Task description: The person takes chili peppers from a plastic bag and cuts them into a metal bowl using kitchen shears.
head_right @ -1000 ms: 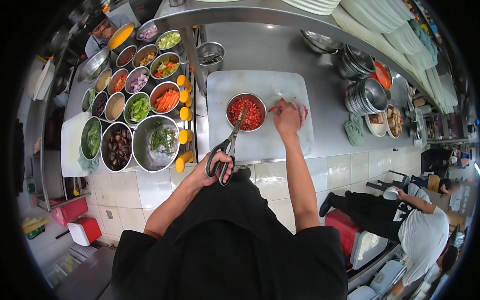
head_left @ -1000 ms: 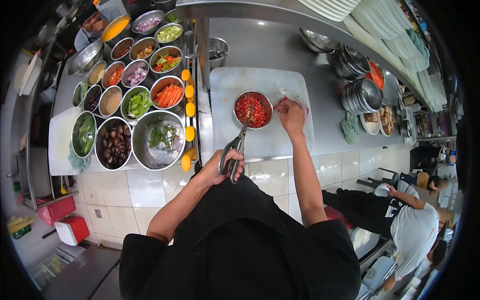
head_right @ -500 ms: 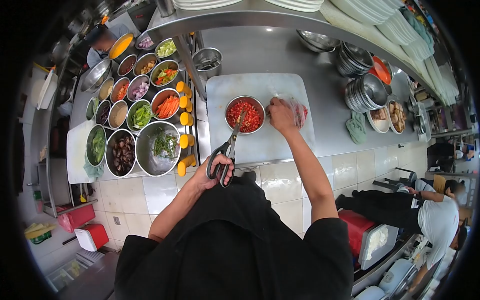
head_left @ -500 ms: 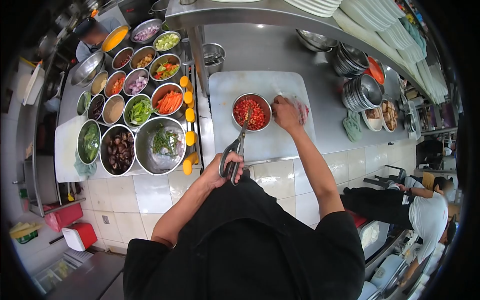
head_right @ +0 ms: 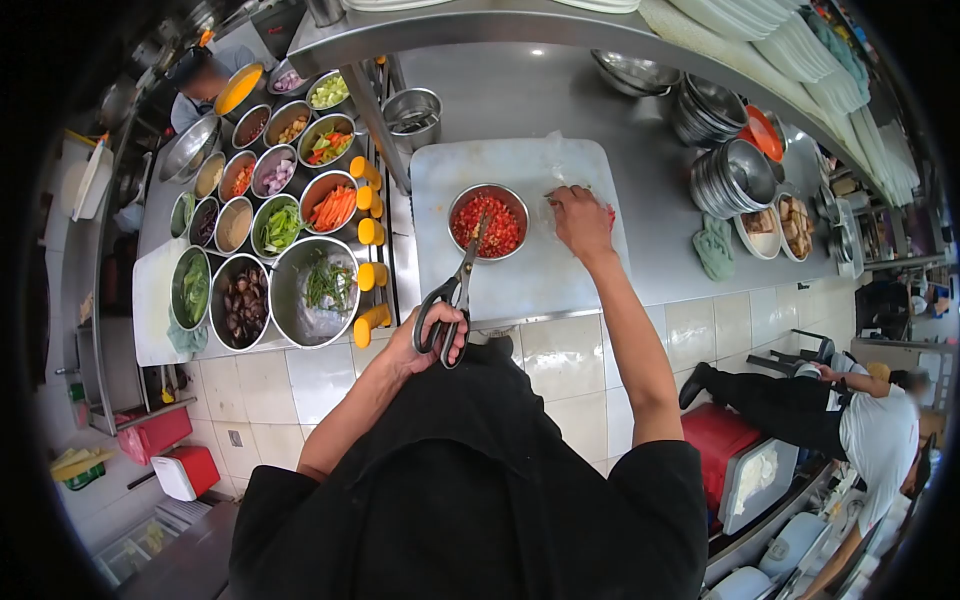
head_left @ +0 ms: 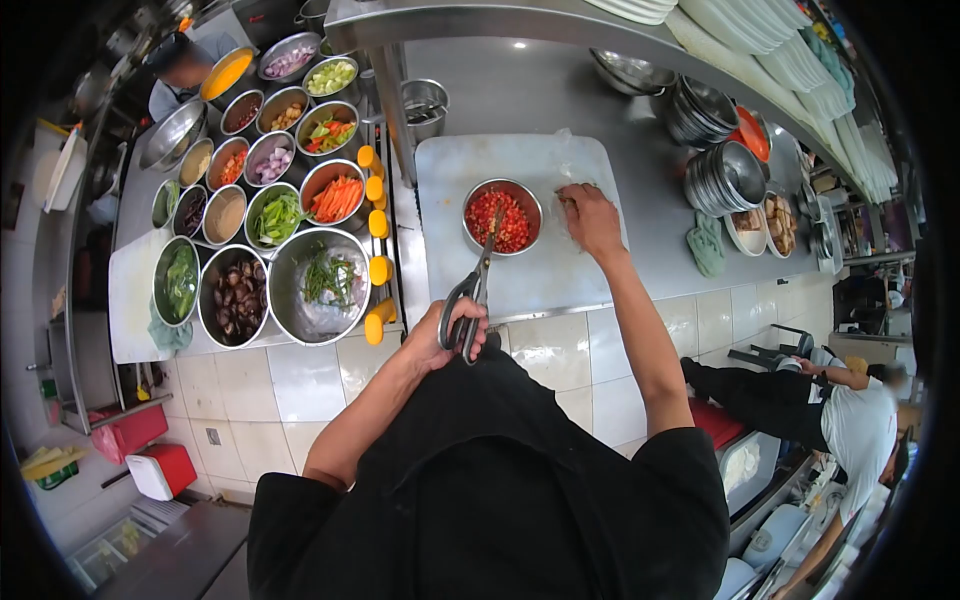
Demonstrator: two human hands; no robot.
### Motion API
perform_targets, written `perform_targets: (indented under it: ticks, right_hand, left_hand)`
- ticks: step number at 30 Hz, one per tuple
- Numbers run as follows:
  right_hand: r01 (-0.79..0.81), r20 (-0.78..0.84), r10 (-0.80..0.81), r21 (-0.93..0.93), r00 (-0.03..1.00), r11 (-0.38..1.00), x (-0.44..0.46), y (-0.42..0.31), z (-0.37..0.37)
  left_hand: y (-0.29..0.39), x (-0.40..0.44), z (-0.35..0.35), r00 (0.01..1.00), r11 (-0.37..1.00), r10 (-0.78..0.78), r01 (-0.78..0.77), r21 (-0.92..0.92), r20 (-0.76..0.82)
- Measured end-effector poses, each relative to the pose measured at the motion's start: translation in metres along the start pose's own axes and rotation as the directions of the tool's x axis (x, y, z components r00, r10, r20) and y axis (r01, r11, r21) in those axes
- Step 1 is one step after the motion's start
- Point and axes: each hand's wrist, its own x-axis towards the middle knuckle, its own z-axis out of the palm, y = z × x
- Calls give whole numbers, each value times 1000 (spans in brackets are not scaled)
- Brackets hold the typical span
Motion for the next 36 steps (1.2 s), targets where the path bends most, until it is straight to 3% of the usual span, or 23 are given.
perform_targets:
  ticks: [7,10,13,19,25,29,31,36]
  right_hand:
    - [-57,-160,58,13,985,998,-21,10,-9]
    - [-263,-156,320,305,934,915,-33,8,-14]
    - [-262,-207,354,370,912,891,-51,-1,-21]
    - [-315,-258,395,300,882,900,-82,26,9]
    - [-477,-187,507,185,842,859,-92,32,10]
    - [-538,-164,606,323,779,779,-92,14,-9]
    - [-549,-132,650,427,748,719,-87,-7,-23]
    - [-226,-241,406,540,881,811,-69,-49,-18]
  left_hand:
    - [-1,2,-4,999,1000,-13,14,-11,29]
    - [-1,3,-4,999,999,-28,29,-19,34]
    - [1,1,-3,999,999,-24,25,-24,28]
    - [3,0,1,1000,1000,-26,26,-6,7]
    - [3,2,-1,1000,1000,-14,14,-2,19]
    - [6,0,2,999,999,-33,33,-13,3]
    - [4,2,1,999,999,-34,35,-32,15]
    - [3,5,0,996,997,-37,42,-62,80]
